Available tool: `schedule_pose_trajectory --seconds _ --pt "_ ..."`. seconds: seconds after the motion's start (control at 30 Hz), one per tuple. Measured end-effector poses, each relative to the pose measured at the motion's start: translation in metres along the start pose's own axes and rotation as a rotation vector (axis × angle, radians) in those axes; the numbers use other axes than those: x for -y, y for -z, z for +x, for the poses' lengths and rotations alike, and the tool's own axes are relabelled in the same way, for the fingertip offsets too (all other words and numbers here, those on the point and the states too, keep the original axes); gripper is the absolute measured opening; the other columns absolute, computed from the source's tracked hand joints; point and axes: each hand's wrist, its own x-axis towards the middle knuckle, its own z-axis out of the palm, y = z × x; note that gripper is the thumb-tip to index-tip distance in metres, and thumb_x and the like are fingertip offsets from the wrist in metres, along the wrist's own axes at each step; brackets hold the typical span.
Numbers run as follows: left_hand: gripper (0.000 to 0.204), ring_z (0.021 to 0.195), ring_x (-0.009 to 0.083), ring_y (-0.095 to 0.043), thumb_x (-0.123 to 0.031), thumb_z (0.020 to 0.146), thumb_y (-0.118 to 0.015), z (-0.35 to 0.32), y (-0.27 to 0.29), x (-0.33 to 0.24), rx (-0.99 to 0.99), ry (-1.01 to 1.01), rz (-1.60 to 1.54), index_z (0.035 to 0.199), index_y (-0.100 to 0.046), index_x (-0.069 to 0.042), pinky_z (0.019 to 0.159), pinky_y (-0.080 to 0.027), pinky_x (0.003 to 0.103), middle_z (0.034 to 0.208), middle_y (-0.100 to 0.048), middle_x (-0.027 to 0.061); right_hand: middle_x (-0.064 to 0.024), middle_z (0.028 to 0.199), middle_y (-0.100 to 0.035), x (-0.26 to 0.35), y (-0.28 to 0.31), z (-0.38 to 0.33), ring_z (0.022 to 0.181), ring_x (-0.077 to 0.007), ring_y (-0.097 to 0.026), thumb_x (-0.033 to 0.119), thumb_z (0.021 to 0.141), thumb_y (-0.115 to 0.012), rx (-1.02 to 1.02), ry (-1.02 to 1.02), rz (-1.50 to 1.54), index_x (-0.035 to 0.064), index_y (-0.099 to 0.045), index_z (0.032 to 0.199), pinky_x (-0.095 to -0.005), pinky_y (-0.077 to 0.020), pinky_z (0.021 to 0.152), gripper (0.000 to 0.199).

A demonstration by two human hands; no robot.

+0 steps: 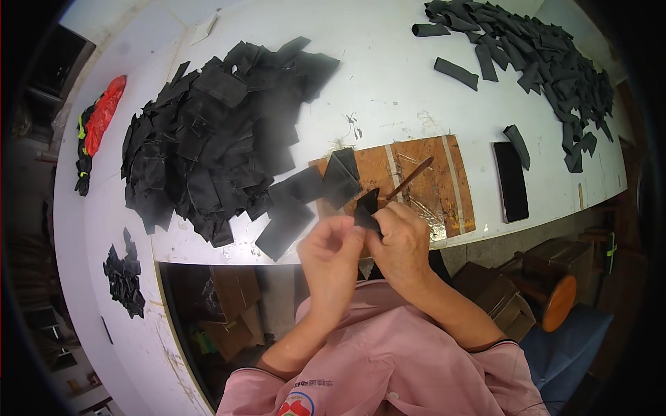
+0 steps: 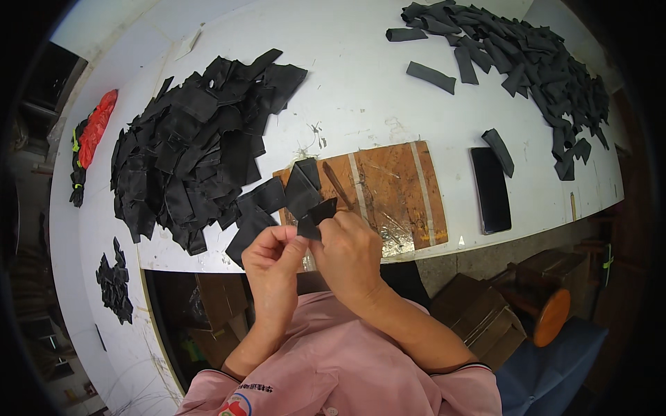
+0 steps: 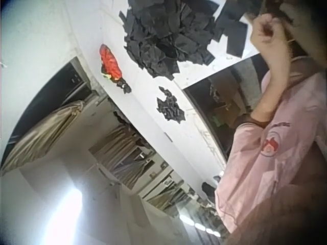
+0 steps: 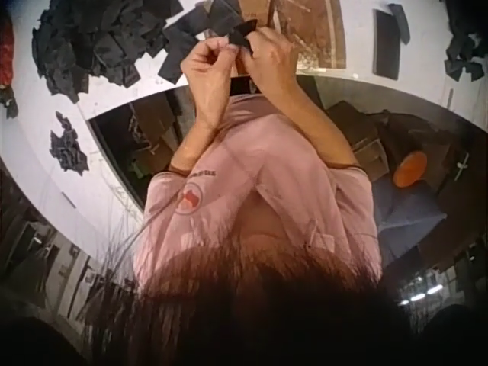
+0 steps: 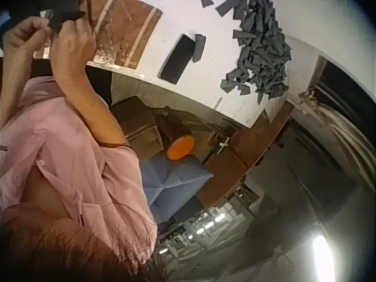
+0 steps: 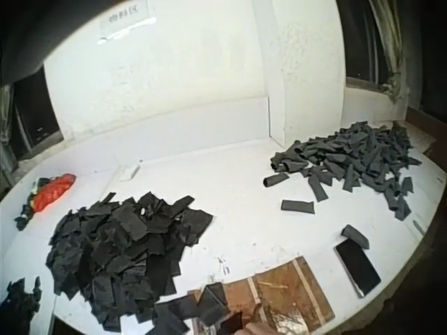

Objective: The recorder is picking up and organizing small black fabric strips from a large pile on a workbench.

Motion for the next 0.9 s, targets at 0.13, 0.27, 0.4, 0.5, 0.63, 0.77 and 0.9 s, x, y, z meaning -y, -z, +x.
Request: schedule_pose_trajectory --seconds 0.13,0.27,0.4,0.5,0.63,0.77,0.9 --pt "0.003 0.058 0.0011 -0.045 0.001 0.077 -0.058 0.01 0.015 -0.005 0.032 0.023 -0.07 0.079 -0.058 0.0 0.051 -0.034 0.015 0.069 -0.056 -0.0017 -0.0111 0.08 -0.053 -0.002 0.018 0.004 0.069 -0.0261 -0.055 0.012 0.061 -0.071 0.216 -0.027 0.285 0.0012 -0.057 0.08 -0.0333 -0.0445 0.056 0.025" --pt "0.002 0.057 0.0016 -0.046 0.001 0.076 -0.058 0.011 0.026 -0.004 0.247 -0.023 0.146 0.078 -0.057 0.0 0.052 -0.037 0.015 0.068 -0.056 -0.0011 -0.0093 0.081 -0.053 -0.008 0.03 0.007 0.069 -0.0199 -0.056 0.006 0.068 -0.067 0.17 0.021 0.57 0.0014 -0.058 0.093 -0.0275 -0.0453 0.058 0.028" --pt "0.002 0.058 0.0018 -0.046 0.001 0.078 -0.058 0.008 0.022 0.002 0.198 -0.198 0.439 0.077 -0.056 0.001 0.054 -0.039 0.016 0.068 -0.055 -0.0016 -0.0086 0.072 -0.054 -0.001 0.022 0.007 0.061 -0.0194 -0.055 0.004 0.069 -0.065 0.135 0.047 0.517 0.0003 -0.06 0.083 -0.0268 -0.0442 0.053 0.015" --pt "0.002 0.06 0.0023 -0.048 0.001 0.078 -0.058 0.008 0.02 -0.001 0.221 -0.133 0.32 0.077 -0.055 0.002 0.054 -0.039 0.016 0.068 -0.055 -0.0007 -0.0094 0.069 -0.055 -0.002 0.021 0.007 0.058 -0.0198 -0.055 0.004 0.07 -0.064 0.129 -0.012 0.581 -0.0005 -0.06 0.08 -0.0273 -0.0438 0.052 0.011" --pt "0.002 0.057 0.0026 -0.049 0.001 0.077 -0.057 0.006 0.02 0.005 0.198 -0.119 0.277 0.076 -0.055 0.002 0.049 -0.038 0.016 0.065 -0.055 -0.0004 -0.0102 0.072 -0.054 -0.005 0.021 0.007 0.062 -0.0217 -0.055 0.003 0.071 -0.061 0.205 0.011 0.57 -0.0015 -0.058 0.081 -0.0295 -0.0443 0.054 0.011" --pt "0.004 0.046 0.0025 -0.045 0.005 0.073 -0.055 0.006 0.013 0.017 -0.03 -0.574 0.652 0.076 -0.054 0.002 0.041 -0.035 0.017 0.058 -0.054 -0.0009 -0.0102 0.072 -0.05 -0.003 0.013 0.007 0.066 -0.0233 -0.053 0.0 0.069 -0.058 0.142 0.265 0.28 -0.0009 -0.055 0.078 -0.032 -0.0446 0.056 0.01" --pt "0.011 0.044 0.003 -0.045 0.007 0.072 -0.053 0.012 0.015 0.037 -0.127 -0.255 0.259 0.082 -0.053 0.003 0.04 -0.035 0.016 0.06 -0.055 0.0029 -0.0099 0.071 -0.046 -0.001 0.004 0.002 0.071 -0.0244 -0.051 -0.003 0.063 -0.055 0.203 0.354 -0.048 0.0011 -0.052 0.075 -0.034 -0.0446 0.058 0.013"
